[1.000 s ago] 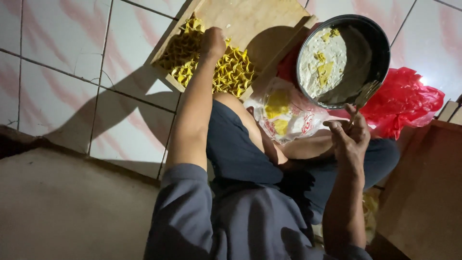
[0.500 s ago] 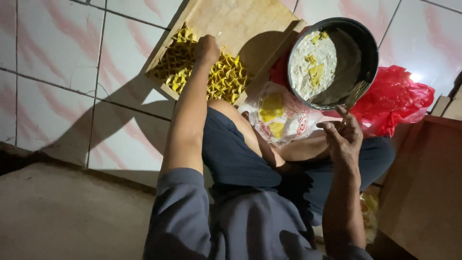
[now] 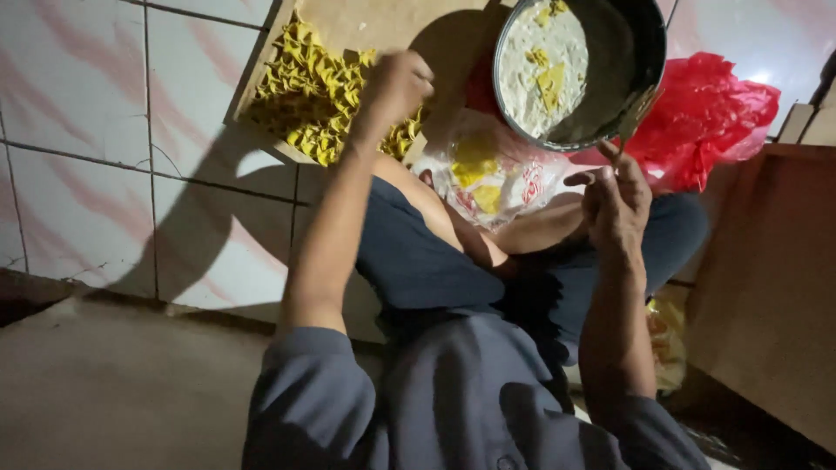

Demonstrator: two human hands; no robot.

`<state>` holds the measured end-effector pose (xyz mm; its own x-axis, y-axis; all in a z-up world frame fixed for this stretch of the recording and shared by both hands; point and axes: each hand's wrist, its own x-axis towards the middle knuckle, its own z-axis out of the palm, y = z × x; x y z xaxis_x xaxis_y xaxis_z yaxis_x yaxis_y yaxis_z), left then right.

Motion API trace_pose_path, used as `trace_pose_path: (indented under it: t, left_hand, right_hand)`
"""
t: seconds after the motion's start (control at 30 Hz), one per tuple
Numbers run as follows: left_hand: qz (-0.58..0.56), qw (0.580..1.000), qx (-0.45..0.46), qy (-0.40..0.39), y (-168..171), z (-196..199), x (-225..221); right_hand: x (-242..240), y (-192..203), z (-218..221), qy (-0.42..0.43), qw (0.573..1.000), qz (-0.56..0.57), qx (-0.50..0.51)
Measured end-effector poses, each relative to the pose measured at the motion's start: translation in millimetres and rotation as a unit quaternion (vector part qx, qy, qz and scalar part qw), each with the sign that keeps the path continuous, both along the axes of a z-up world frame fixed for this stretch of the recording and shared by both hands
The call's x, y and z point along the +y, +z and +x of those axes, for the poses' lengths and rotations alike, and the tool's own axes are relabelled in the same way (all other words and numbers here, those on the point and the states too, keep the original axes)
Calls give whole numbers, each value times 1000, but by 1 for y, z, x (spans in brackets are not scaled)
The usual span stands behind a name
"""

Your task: A person is manually preparing dumplings by scooping filling into yellow dough wrappers and folding them on a wooden board.

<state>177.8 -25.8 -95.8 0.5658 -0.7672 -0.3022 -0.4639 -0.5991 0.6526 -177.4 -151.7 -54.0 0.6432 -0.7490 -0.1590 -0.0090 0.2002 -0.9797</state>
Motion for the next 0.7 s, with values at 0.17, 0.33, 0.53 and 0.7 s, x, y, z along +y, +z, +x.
trace_pose_path:
  t: [0.17, 0.33, 0.53, 0.7]
  left_hand:
    - [183, 981, 21, -60, -58, -114, -30]
    - [168, 984, -9, -58, -81, -158, -28]
    - [150, 978, -76, -125, -190, -185, -25]
    - [123, 983, -62, -121, -235, -182, -27]
  right_hand:
    - [-3, -25, -14, -38, 992, 109, -55]
    - [3, -8, -23, -30, 995, 85, -48]
    - [1, -10, -43, -37, 996, 65, -57]
    - [2, -10, -46, -40, 995, 67, -60]
